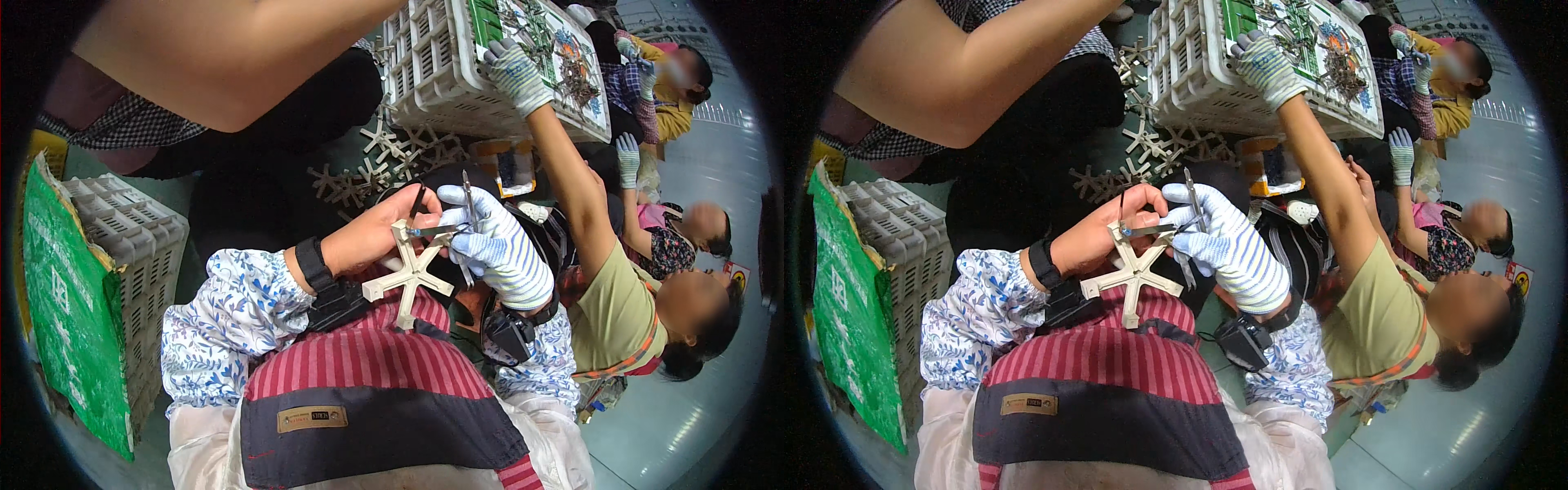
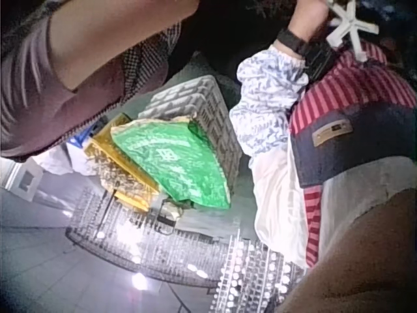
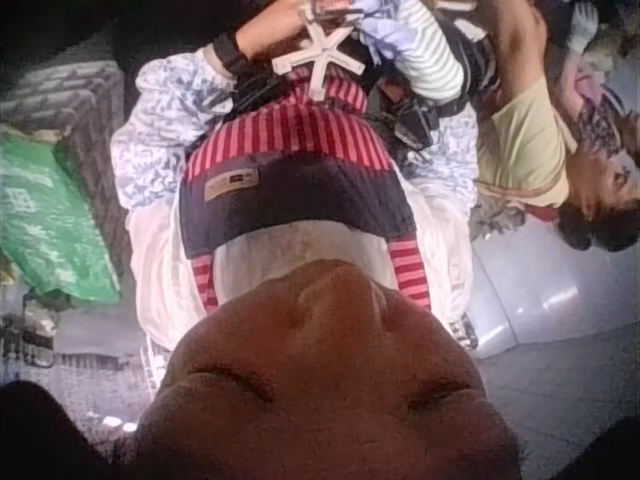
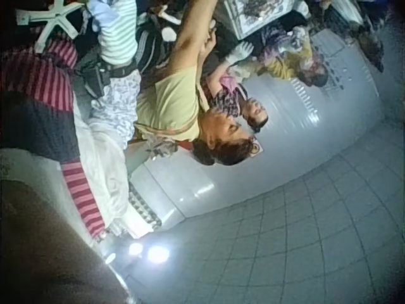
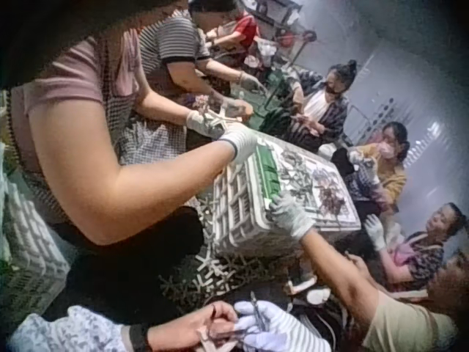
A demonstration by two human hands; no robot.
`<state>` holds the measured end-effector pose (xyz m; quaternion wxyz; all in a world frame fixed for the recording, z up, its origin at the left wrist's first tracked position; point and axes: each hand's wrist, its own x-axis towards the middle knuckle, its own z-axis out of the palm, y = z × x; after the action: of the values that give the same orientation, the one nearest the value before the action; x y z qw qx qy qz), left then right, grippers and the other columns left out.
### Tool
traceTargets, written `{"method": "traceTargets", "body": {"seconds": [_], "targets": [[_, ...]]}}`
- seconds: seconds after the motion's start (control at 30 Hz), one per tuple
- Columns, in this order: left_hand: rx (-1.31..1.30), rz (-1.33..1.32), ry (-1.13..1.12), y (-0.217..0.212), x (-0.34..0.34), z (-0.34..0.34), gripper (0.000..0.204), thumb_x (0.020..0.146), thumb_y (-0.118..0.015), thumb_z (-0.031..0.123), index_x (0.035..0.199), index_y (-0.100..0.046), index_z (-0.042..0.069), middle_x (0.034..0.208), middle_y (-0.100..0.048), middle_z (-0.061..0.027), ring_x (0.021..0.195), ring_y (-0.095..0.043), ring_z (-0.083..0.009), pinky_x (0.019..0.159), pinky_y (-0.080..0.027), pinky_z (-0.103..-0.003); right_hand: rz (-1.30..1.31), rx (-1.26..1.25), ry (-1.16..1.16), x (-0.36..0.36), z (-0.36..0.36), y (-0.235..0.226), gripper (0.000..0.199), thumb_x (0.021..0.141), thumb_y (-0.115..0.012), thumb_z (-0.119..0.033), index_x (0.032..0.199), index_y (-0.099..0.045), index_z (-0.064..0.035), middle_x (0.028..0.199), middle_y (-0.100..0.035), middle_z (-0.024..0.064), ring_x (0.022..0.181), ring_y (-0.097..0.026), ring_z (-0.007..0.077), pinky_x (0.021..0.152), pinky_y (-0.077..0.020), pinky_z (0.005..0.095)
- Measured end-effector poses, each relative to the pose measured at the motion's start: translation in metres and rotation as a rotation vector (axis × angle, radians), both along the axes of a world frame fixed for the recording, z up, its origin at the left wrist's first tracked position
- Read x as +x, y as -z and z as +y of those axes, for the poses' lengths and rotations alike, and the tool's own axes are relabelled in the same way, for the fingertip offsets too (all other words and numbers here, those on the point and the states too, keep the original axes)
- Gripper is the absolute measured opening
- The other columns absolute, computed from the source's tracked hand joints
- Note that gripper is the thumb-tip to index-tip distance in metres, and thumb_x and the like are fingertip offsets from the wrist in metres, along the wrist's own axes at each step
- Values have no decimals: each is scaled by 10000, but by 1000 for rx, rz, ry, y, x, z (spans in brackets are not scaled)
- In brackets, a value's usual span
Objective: Assembling small white plastic components by hand and with a small clipping tool in a factory environment.
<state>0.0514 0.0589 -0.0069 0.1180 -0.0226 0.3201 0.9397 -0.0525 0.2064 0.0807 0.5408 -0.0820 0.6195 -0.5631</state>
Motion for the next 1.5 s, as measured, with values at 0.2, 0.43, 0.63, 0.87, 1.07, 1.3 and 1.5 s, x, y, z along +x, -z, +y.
{"method": "traceTargets", "body": {"seconds": [0.2,0.43,0.63,0.87,1.07,1.3,1.5], "targets": [[-21,166,-43,1,-4,6,412,876,-624,202,1206,-442,37,988,-634,-72,899,-630,-150,764,-491,-235,126,7,-107,-7,-1,-4,639,770,-680,-70,1332,-378,-46,1049,-560,62,944,-558,128,838,-476,273],[-115,187,-60,4,-4,2,205,895,-588,140,1074,-603,42,951,-641,-46,837,-635,-115,659,-487,-190,159,-40,-161,-18,4,7,687,769,-720,-123,1341,-351,-26,1016,-542,71,919,-538,123,813,-453,244],[-102,149,-87,1,-4,7,162,908,-553,113,1051,-570,39,875,-640,-39,752,-632,-91,578,-477,-170,192,-59,-139,-21,4,12,690,749,-742,-114,1317,-365,-6,1004,-537,69,898,-536,121,798,-460,240],[-145,169,-59,4,-3,6,180,903,-538,56,1081,-524,27,877,-625,-50,770,-637,-102,579,-524,-196,242,-51,-118,-20,3,15,701,743,-755,-148,1312,-371,-4,986,-529,66,919,-517,116,788,-447,228],[-91,135,-70,1,-4,6,146,896,-556,49,1036,-521,28,849,-603,-40,783,-633,-105,574,-531,-193,349,10,-151,-20,0,2,590,801,-695,-150,1296,-406,-9,1027,-542,59,940,-520,119,845,-431,254],[-110,101,-63,-1,-4,3,92,890,-567,48,965,-516,27,879,-579,-35,783,-635,-107,556,-527,-186,1569,175,-622,-28,10,-39,314,768,-534,-28,1081,-570,-35,772,-550,126,699,-566,294,604,-449,383],[-116,133,-69,6,-6,3,121,888,-575,50,985,-507,31,902,-579,-31,790,-635,-104,560,-524,-184,1966,282,-1131,-14,4,-67,408,720,-552,-135,1114,-551,-29,761,-540,52,668,-558,199,507,-428,336]]}}
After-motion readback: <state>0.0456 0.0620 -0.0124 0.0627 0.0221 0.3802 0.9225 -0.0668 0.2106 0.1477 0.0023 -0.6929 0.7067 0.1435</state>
